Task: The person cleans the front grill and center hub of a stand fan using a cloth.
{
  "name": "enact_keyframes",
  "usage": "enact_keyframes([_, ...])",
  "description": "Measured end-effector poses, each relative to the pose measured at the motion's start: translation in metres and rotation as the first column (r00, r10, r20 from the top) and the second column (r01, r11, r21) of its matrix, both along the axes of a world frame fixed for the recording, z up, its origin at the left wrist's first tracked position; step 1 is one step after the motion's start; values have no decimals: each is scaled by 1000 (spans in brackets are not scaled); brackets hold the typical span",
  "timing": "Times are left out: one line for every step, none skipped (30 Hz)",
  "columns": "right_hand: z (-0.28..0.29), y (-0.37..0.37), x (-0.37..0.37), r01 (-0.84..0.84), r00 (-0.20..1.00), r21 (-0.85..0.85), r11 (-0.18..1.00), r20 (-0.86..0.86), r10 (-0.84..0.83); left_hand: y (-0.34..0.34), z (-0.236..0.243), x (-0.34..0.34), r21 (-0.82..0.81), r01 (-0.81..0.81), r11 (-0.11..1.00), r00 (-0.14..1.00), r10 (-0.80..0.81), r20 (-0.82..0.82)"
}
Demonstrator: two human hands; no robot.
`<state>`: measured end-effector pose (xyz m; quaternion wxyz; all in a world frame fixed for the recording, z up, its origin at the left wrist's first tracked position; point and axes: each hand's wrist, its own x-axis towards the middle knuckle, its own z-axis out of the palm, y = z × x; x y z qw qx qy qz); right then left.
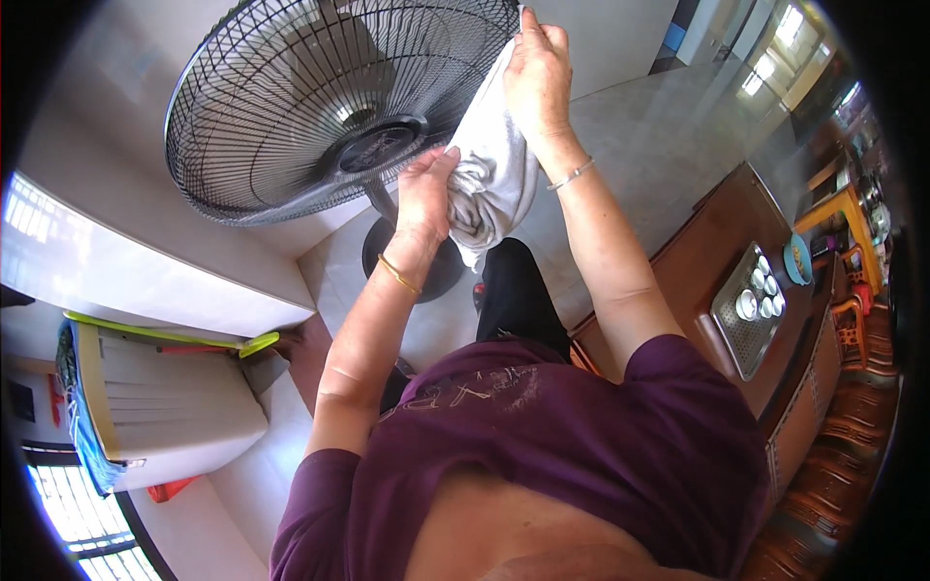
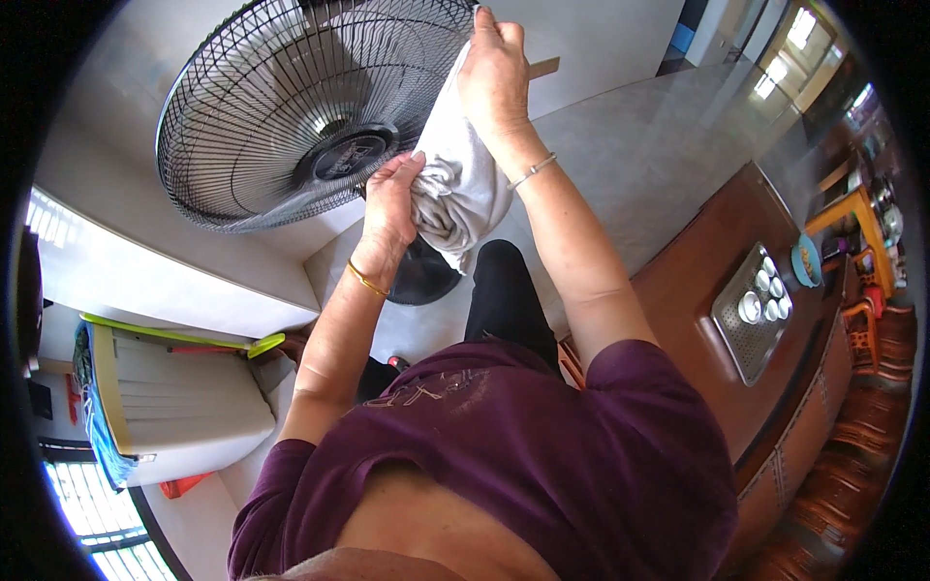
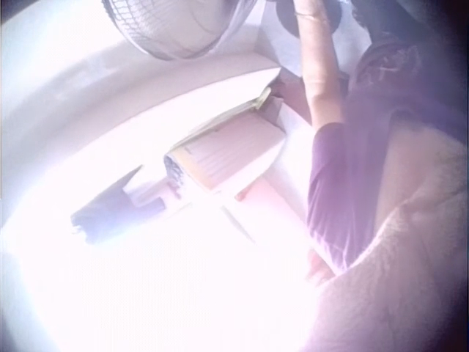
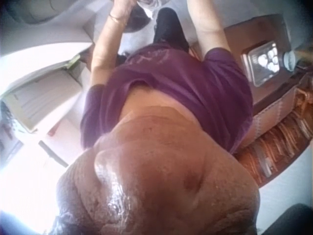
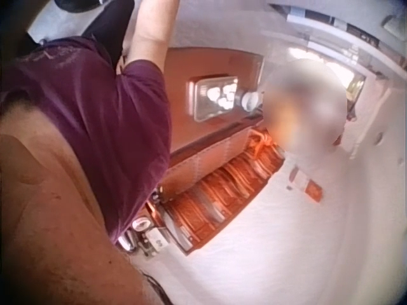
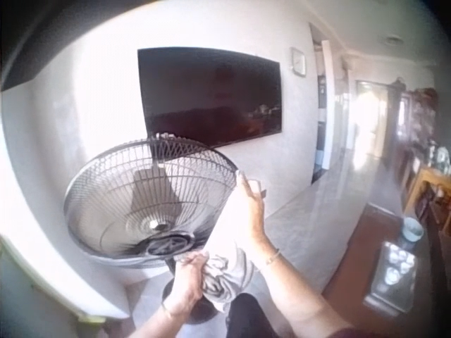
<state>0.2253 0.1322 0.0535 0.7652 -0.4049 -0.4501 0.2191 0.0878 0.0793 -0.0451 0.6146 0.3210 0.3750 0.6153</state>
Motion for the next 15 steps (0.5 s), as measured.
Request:
enact_keyframes([-11, 9, 4, 181, 951, 192, 964, 214, -221, -1, -1, 0, -5, -6, 1000, 1000, 6, 9])
enact_keyframes([-8, 6, 0, 293, 815, 410, 864, 366, -450, -2, -1, -2, 2, 0, 1000, 1000, 0, 15])
enact_keyframes([0, -3, -3, -100, 989, 17, 995, -104, 101, -3, -2, -3, 10, 6, 1000, 1000, -6, 20])
enact_keyframes([-3, -3, -6, -112, 989, 10, 994, -94, 112, -5, -3, -5, 3, -6, 1000, 1000, 6, 31])
enact_keyframes([-5, -4, -6, -86, 995, 6, 996, -47, 86, -7, -1, -4, -2, -1, 1000, 999, 1, 38])
enact_keyframes([-7, -4, -3, -55, 998, 4, 998, -3, 55, -9, 0, -4, -7, 9, 1000, 999, -9, 43])
enact_keyframes([-25, 10, 8, 351, 637, 462, 814, 520, -569, -10, -1, -4, -9, 5, 1000, 999, -5, 49])
enact_keyframes([-28, 10, 4, 342, 638, 462, 818, 526, -563, -10, -3, -7, -17, 28, 999, 998, -27, 56])
enact_keyframes([-31, 9, 0, 331, 676, 442, 834, 506, -536, -11, -5, -8, -23, 50, 998, 997, -49, 62])
enact_keyframes([-34, 8, -4, 319, 712, 422, 849, 484, -508, -12, -7, -10, -25, 44, 999, 997, -43, 67])
enact_keyframes([-39, 7, -8, 289, 729, 417, 862, 488, -480, -12, -8, -10, -47, 28, 999, 998, -26, 51])
enact_keyframes([-43, 8, -10, 286, 729, 417, 863, 490, -478, -13, -10, -11, -67, 12, 998, 999, -9, 35])
enact_keyframes([-47, 10, -12, 286, 713, 438, 852, 497, -495, -14, -12, -11, -68, 9, 998, 999, -7, 37])
enact_keyframes([-52, 11, -14, 287, 696, 460, 840, 503, -513, -16, -14, -11, -63, -12, 998, 1000, 14, 26])
enact_keyframes([-58, 13, -17, 263, 738, 394, 881, 506, -447, -16, -16, -12, -58, -34, 998, 999, 35, 15])
